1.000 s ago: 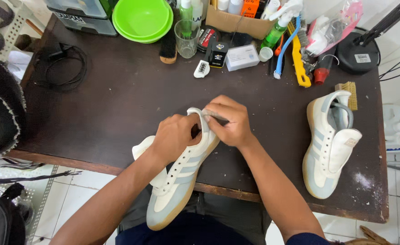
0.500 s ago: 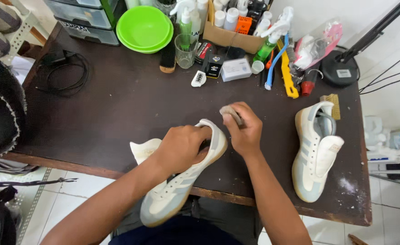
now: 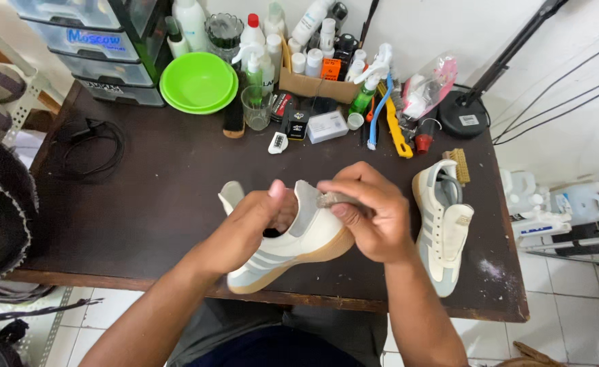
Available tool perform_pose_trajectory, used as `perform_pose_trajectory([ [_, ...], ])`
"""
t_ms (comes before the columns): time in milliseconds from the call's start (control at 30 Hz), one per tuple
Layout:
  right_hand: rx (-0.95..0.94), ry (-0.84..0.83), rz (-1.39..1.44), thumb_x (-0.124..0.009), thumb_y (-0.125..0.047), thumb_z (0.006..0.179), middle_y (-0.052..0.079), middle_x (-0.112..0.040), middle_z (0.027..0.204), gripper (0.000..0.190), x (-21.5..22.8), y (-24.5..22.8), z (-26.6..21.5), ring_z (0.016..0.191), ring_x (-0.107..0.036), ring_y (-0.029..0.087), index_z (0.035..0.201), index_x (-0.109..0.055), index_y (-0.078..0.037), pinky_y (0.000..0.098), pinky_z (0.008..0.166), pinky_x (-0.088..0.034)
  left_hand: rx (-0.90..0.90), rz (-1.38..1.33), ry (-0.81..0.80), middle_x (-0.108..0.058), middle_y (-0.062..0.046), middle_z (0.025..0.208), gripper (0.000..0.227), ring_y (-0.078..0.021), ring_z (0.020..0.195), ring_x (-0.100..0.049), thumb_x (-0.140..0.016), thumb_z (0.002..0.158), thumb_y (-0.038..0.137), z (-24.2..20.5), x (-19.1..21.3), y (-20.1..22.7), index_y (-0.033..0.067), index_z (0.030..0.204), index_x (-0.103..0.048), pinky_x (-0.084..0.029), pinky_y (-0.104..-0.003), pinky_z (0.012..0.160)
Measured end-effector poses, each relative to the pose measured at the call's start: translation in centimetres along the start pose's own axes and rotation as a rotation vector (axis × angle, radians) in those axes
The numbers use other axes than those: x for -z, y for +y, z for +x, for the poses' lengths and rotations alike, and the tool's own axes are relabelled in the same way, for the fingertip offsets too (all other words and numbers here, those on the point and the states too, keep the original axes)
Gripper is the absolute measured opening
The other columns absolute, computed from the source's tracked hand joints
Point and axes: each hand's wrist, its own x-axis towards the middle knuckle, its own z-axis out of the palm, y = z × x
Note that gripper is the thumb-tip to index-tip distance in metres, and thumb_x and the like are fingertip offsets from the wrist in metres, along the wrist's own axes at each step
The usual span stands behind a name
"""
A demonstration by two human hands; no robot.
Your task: The person scrubs the upper and collar of a white sneaker with a small brush, then uses a sponge to wipe the same areas. The person rotates the shoe to access different sides and continues scrubbing and wiping throughout the clip.
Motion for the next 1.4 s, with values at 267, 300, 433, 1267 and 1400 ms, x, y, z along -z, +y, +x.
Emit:
perform_pose_trajectory([
  [267, 0.151, -0.152, -0.031, -0.075, -0.004, 0.088, 0.012, -0.07, 0.082, 0.005, 1.5, -0.7, 5.3, 0.076, -0.065, 0.026, 0.086, -0.079, -0.007, 0.0391, 0.076, -0.054, -0.03, -0.059, 0.017, -0.056, -0.008, 0.084, 0.076, -0.0178, 0.081, -0.057, -0.014, 0.108, 0.055, 1.0, -4.5, 10.5, 0.001, 0.105, -0.067, -0.049, -0.03, 0.083],
  [300, 0.123, -0.206, -0.013, -0.074, -0.003, 0.089, 0.012, -0.07, 0.079, 0.008, 2.2, 0.5, 5.6, 0.075, -0.066, 0.027, 0.084, -0.078, -0.009, 0.0403, 0.075, -0.054, -0.075, -0.022, 0.046, -0.042, -0.004, 0.078, 0.072, -0.0155, 0.075, -0.044, -0.014, 0.109, 0.054, 0.9, -4.6, 10.7, 0.0032, 0.096, -0.064, -0.042, -0.026, 0.076],
  [433, 0.14, -0.222, -0.208, -0.074, 0.001, 0.089, 0.012, -0.069, 0.08, 0.006, 3.2, -0.1, 7.8, 0.071, -0.064, 0.026, 0.088, -0.077, -0.004, 0.0371, 0.069, -0.054, -0.135, 0.048, 0.12, -0.047, -0.005, 0.071, 0.069, -0.0161, 0.067, -0.047, -0.02, 0.11, 0.052, 2.1, -3.0, 7.8, 0.0021, 0.091, -0.065, -0.043, -0.025, 0.064],
  [1267, 0.082, -0.12, -0.094, -0.07, -0.008, 0.093, 0.016, -0.07, 0.089, 0.013, -2.3, 1.0, 4.3, 0.075, -0.067, 0.025, 0.103, -0.069, 0.001, 0.0325, 0.067, -0.055, -0.143, -0.008, 0.324, -0.053, 0.001, 0.061, 0.088, -0.01, 0.057, -0.043, -0.018, 0.095, 0.076, -0.8, -1.3, 8.5, 0.0043, 0.069, -0.063, -0.03, -0.03, 0.05],
  [1400, 0.111, -0.144, -0.181, -0.059, -0.014, 0.099, 0.016, -0.064, 0.089, 0.019, -4.8, -2.6, 5.7, 0.072, -0.058, 0.026, 0.101, -0.07, 0.002, 0.0338, 0.068, -0.049, -0.162, 0.073, 0.346, -0.04, 0.004, 0.059, 0.076, -0.0086, 0.056, -0.034, -0.019, 0.097, 0.075, -1.3, -2.1, 8.2, 0.0125, 0.063, -0.046, -0.025, -0.03, 0.05],
])
